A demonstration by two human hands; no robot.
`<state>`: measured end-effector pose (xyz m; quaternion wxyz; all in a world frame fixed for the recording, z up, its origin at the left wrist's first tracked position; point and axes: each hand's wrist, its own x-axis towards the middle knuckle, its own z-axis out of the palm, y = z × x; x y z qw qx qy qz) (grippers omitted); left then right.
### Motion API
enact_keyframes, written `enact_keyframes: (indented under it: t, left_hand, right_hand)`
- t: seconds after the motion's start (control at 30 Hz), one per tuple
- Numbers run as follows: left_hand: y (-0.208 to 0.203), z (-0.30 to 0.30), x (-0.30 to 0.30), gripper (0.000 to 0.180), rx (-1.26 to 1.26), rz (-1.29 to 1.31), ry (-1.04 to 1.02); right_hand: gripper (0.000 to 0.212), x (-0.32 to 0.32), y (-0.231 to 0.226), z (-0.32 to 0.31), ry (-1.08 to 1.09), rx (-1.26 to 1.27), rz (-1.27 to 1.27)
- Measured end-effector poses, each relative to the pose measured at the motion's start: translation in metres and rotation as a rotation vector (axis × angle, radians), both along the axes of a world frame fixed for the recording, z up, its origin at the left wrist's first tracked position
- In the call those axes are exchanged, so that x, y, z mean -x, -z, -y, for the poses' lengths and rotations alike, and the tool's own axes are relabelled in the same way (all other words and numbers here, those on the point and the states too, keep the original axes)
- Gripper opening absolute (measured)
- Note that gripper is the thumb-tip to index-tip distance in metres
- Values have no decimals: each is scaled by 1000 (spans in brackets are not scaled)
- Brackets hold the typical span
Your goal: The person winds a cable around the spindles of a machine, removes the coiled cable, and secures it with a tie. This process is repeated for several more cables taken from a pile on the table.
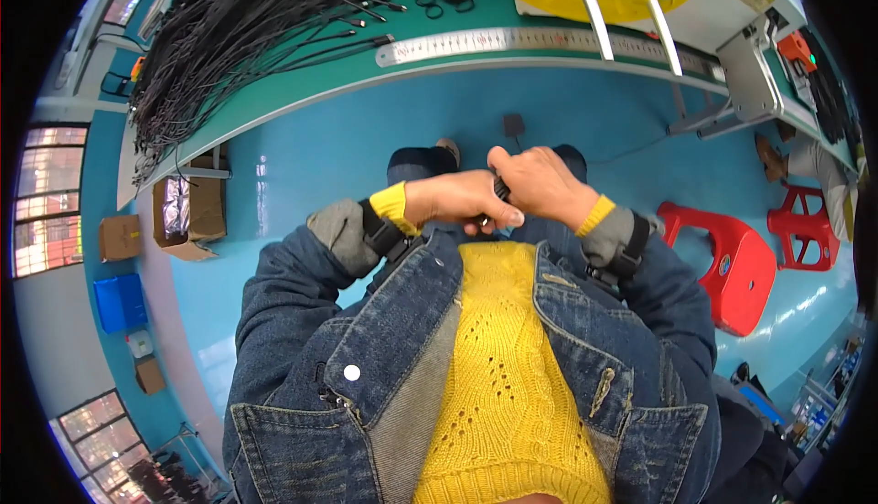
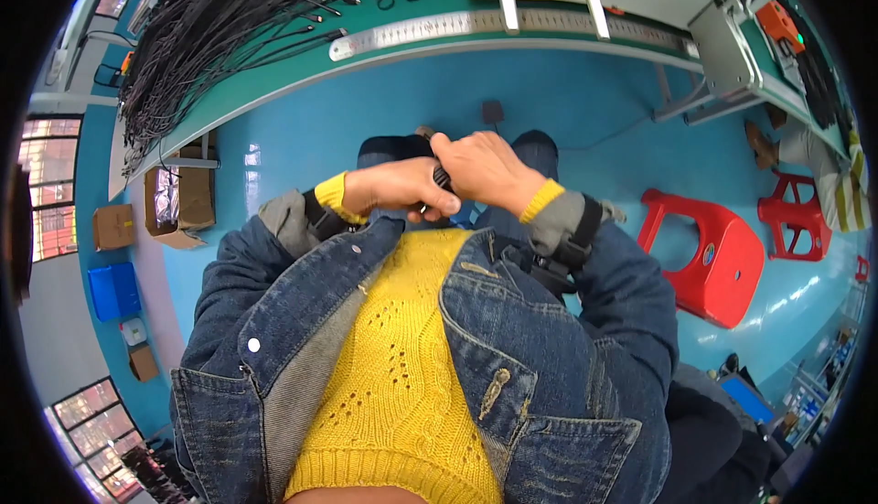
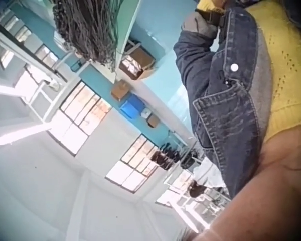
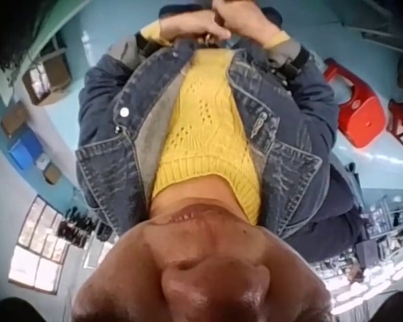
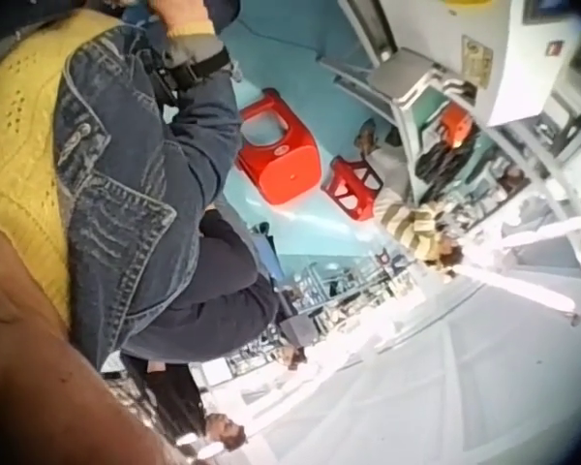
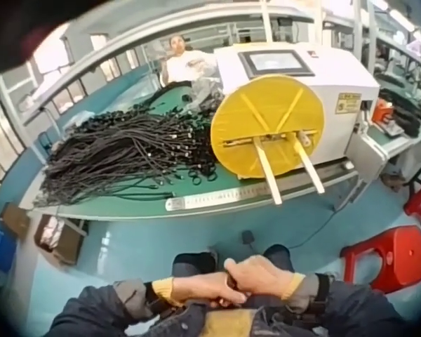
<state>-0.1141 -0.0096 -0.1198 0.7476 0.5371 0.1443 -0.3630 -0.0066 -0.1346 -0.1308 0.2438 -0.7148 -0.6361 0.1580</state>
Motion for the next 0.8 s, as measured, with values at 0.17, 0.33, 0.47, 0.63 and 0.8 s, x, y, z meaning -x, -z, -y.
enact_keyframes:
  t: [0.17, 0.33, 0.47, 0.63, 0.8]
  left_hand:
    - [-10, -1, 7, 16, -305, 170, -64]
    - [4, -16, 13, 14, -164, 78, -96]
    - [12, -34, 23, 11, -88, -85, -215]
    - [8, -61, 36, 8, 5, -48, -569]
    - [-8, -74, 37, 9, 91, 135, -788]
  right_hand:
    - [16, 12, 13, -4, 194, -161, -654]
    - [20, 12, 27, -25, 173, -101, -366]
    - [23, 10, 17, -50, 130, 131, -202]
    - [21, -20, -27, -94, -113, -83, -108]
    - [12, -65, -35, -176, 395, -348, 411]
